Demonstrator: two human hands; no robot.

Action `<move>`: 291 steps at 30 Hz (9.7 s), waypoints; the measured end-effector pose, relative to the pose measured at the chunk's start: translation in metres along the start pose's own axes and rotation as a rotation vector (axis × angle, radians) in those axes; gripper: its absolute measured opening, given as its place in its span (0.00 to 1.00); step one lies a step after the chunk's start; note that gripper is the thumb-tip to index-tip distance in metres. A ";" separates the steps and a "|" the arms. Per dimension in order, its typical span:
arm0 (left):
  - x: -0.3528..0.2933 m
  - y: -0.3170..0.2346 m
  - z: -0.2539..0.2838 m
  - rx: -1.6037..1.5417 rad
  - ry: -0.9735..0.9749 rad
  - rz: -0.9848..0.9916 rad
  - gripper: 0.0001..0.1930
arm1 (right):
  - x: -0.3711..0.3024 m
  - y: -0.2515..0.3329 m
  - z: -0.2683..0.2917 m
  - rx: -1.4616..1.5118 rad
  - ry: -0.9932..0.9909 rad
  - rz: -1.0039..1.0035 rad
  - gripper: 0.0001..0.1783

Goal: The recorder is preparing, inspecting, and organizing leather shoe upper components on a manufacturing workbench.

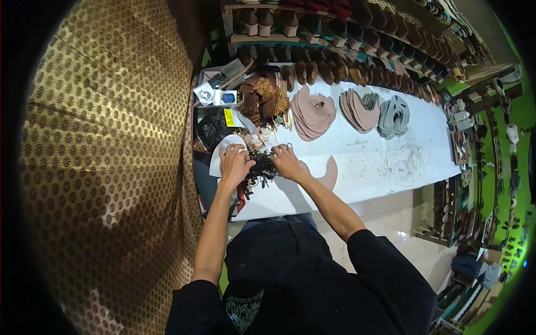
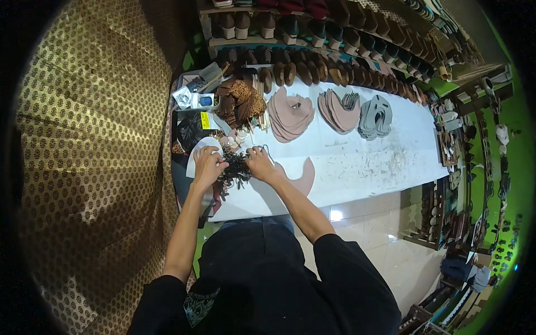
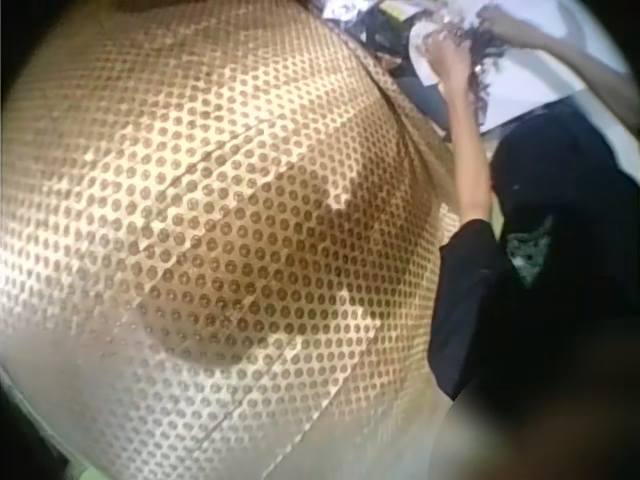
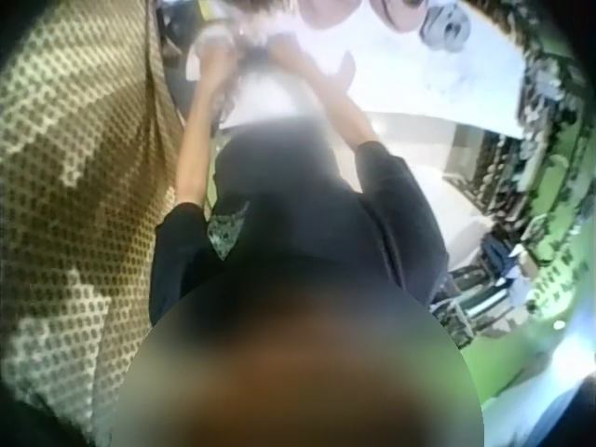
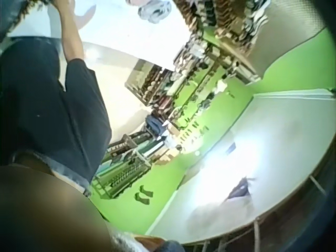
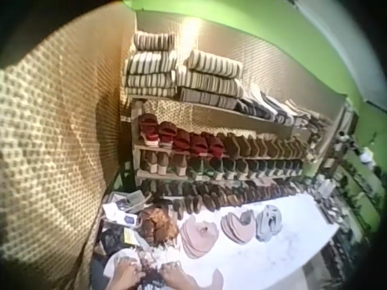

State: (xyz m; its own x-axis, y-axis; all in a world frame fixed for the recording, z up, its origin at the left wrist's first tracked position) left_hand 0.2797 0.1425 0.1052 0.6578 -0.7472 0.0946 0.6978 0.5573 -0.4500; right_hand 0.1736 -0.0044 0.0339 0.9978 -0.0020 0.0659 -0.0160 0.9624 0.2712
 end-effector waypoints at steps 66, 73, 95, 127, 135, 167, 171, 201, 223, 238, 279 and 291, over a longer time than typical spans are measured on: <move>0.005 -0.081 0.007 -0.436 -0.209 -0.192 0.05 | -0.055 -0.070 0.240 0.302 -0.148 -0.102 0.11; 0.020 -0.112 -0.013 -0.380 -0.162 -0.186 0.05 | -0.106 -0.107 0.244 0.327 -0.172 -0.103 0.09; 0.007 -0.271 -0.132 0.136 0.063 -0.184 0.05 | -0.272 -0.239 0.119 0.060 -0.040 -0.132 0.21; -0.034 -0.244 -0.137 -0.130 0.088 -0.046 0.05 | -0.201 -0.129 0.081 0.664 -0.151 -0.038 0.09; -0.021 -0.237 -0.136 -0.039 0.074 -0.107 0.04 | -0.201 -0.129 0.088 0.645 -0.202 -0.103 0.13; -0.022 -0.148 -0.146 0.160 0.190 -0.196 0.24 | -0.100 -0.111 -0.003 0.550 -0.167 -0.406 0.07; -0.019 -0.140 -0.150 0.167 0.157 -0.138 0.23 | -0.092 -0.108 -0.004 0.513 -0.244 -0.466 0.06; -0.020 -0.122 -0.157 0.219 0.178 -0.104 0.29 | -0.080 -0.100 -0.011 0.353 -0.168 -0.548 0.05; 0.003 -0.139 -0.166 0.351 0.238 -0.163 0.19 | -0.108 -0.104 -0.015 0.123 0.029 -0.322 0.16; 0.016 -0.141 -0.170 0.214 0.079 -0.130 0.15 | -0.144 -0.085 0.015 0.025 -0.002 -0.284 0.19; -0.012 -0.148 -0.176 0.222 0.078 -0.023 0.31 | -0.195 -0.063 0.019 0.210 -0.087 -0.417 0.15; -0.021 -0.151 -0.176 0.200 0.071 0.003 0.36 | -0.199 -0.082 0.023 0.121 -0.072 -0.464 0.14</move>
State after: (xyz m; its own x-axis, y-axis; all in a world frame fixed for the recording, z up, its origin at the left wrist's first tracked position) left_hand 0.1103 0.0103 0.0152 0.6430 -0.7653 0.0277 0.7431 0.6148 -0.2642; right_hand -0.0249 -0.0891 0.0206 0.8944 -0.4467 -0.0229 0.4182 0.8170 0.3969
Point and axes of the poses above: each hand's wrist, its own x-axis towards the middle knuckle, its own z-axis out of the back of the hand, y = z × x, the point moved 6 cm from there along x, towards the middle knuckle, and after that the axes turned 3 degrees about x, right-handed, at the moved point
